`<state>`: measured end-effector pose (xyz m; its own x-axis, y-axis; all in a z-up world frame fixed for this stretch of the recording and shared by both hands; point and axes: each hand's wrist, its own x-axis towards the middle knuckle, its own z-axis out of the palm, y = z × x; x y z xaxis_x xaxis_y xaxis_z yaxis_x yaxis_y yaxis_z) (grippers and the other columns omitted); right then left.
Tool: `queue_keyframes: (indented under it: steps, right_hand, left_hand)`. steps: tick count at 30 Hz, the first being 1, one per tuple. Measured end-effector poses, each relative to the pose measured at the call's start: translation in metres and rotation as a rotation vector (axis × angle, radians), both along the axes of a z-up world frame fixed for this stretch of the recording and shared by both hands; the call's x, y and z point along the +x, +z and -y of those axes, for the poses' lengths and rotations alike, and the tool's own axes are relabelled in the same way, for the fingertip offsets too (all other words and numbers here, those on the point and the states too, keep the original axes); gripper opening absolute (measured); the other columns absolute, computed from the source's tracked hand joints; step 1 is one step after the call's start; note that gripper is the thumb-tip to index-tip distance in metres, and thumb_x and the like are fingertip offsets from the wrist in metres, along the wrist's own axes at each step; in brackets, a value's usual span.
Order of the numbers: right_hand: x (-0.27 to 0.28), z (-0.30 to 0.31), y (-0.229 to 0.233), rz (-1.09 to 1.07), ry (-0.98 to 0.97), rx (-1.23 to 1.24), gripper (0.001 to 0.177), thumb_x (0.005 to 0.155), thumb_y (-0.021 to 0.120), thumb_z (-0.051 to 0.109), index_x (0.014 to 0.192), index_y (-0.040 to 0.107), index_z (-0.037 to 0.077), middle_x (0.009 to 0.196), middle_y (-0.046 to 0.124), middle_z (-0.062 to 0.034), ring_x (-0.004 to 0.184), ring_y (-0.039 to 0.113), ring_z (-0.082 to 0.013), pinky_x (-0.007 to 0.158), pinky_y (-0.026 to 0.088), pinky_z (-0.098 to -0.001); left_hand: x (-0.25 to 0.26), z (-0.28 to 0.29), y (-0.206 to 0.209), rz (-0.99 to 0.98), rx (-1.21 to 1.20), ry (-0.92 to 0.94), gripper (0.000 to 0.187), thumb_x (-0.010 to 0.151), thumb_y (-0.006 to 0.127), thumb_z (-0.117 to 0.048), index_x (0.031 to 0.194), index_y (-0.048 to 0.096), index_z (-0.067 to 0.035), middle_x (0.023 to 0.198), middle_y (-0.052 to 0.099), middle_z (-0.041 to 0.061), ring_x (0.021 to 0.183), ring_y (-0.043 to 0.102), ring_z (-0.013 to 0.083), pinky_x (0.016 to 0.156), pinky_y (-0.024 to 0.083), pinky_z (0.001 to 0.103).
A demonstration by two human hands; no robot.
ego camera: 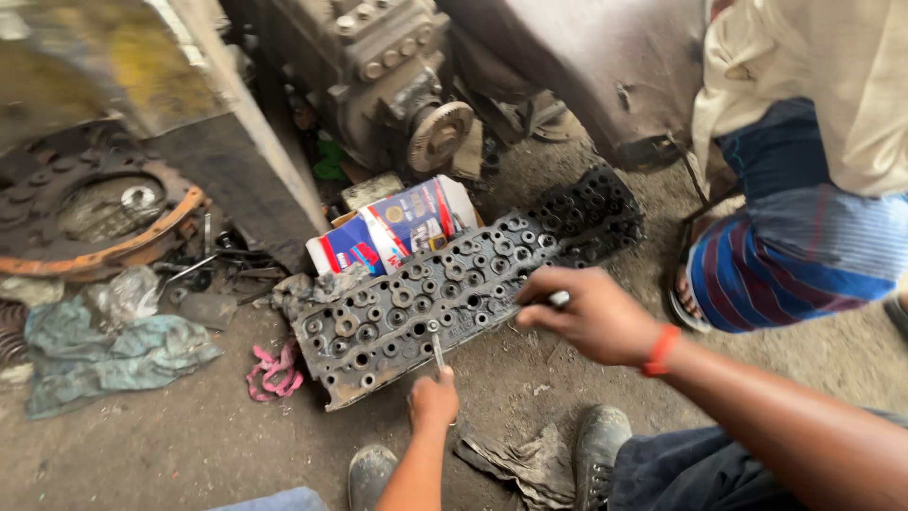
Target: The person works on an engine block, using a wrench to adjust bolts and handling small mechanical parts by hand.
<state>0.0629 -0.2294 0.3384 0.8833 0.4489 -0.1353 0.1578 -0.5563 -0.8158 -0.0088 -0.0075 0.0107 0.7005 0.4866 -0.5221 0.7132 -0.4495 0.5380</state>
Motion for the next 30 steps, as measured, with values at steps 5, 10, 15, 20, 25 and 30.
queue_keyframes:
  steps: [5, 10, 15, 20, 25, 30]
  right_hand:
    - [0.018, -0.066, -0.090, 0.374, 0.248, -0.337, 0.018, 0.085, 0.073, 0.024, 0.098, 0.066, 0.013, 0.099, 0.069, -0.0093, 0.092, 0.067, -0.0355, 0.075, 0.053, -0.0486]
    - [0.020, -0.112, -0.156, 0.394, 0.145, -0.406, 0.013, 0.091, 0.064, 0.021, 0.102, 0.064, 0.014, 0.101, 0.068, -0.0109, 0.092, 0.067, -0.0371, 0.078, 0.052, -0.0505]
    - [0.017, -0.125, -0.179, 0.363, 0.120, -0.408, 0.012, 0.093, 0.060, 0.022, 0.099, 0.064, 0.012, 0.098, 0.067, -0.0114, 0.089, 0.068, -0.0374, 0.076, 0.054, -0.0505]
    - [0.022, -0.129, -0.190, 0.366, 0.147, -0.469, 0.018, 0.094, 0.057, 0.025, 0.102, 0.065, 0.012, 0.104, 0.069, -0.0139, 0.094, 0.068, -0.0396, 0.079, 0.053, -0.0526]
    - [0.017, -0.129, -0.189, 0.762, 0.215, -0.093, 0.045, 0.092, 0.055, 0.022, 0.130, 0.064, 0.000, 0.128, 0.063, -0.0287, 0.107, 0.062, -0.0480, 0.085, 0.052, -0.0574]
    - [0.018, -0.138, -0.170, 0.325, -0.021, -0.033, 0.069, 0.085, 0.070, 0.042, 0.135, 0.050, 0.000, 0.125, 0.060, -0.0241, 0.114, 0.060, -0.0406, 0.085, 0.051, -0.0534]
  left_hand:
    - [0.025, -0.019, 0.119, 0.130, 0.007, -0.149, 0.053, 0.088, 0.067, -0.050, 0.110, 0.071, -0.002, 0.116, 0.071, 0.023, 0.111, 0.068, 0.0393, 0.095, 0.054, 0.048]
    - [0.061, -0.064, 0.315, 0.554, -0.092, -0.293, 0.036, 0.091, 0.065, -0.038, 0.107, 0.076, -0.009, 0.097, 0.078, 0.014, 0.091, 0.075, 0.0260, 0.083, 0.056, 0.040]
    - [0.039, -0.082, 0.397, 0.739, -0.432, -0.301, 0.031, 0.091, 0.070, -0.033, 0.102, 0.075, -0.004, 0.089, 0.077, 0.012, 0.081, 0.068, 0.0160, 0.075, 0.057, 0.032]
    - [0.035, -0.079, 0.394, 0.698, -0.268, -0.393, 0.027, 0.085, 0.072, -0.029, 0.101, 0.075, -0.007, 0.088, 0.078, 0.006, 0.079, 0.074, 0.0152, 0.074, 0.058, 0.032]
    - [0.019, -0.093, 0.416, 0.810, -0.130, -0.511, 0.026, 0.083, 0.074, -0.028, 0.096, 0.075, -0.007, 0.091, 0.077, 0.009, 0.083, 0.075, 0.0217, 0.077, 0.058, 0.036]
    - [0.005, -0.100, 0.432, 0.790, -0.125, -0.505, 0.028, 0.081, 0.074, -0.031, 0.095, 0.072, -0.006, 0.092, 0.075, 0.009, 0.083, 0.076, 0.0223, 0.075, 0.058, 0.037]
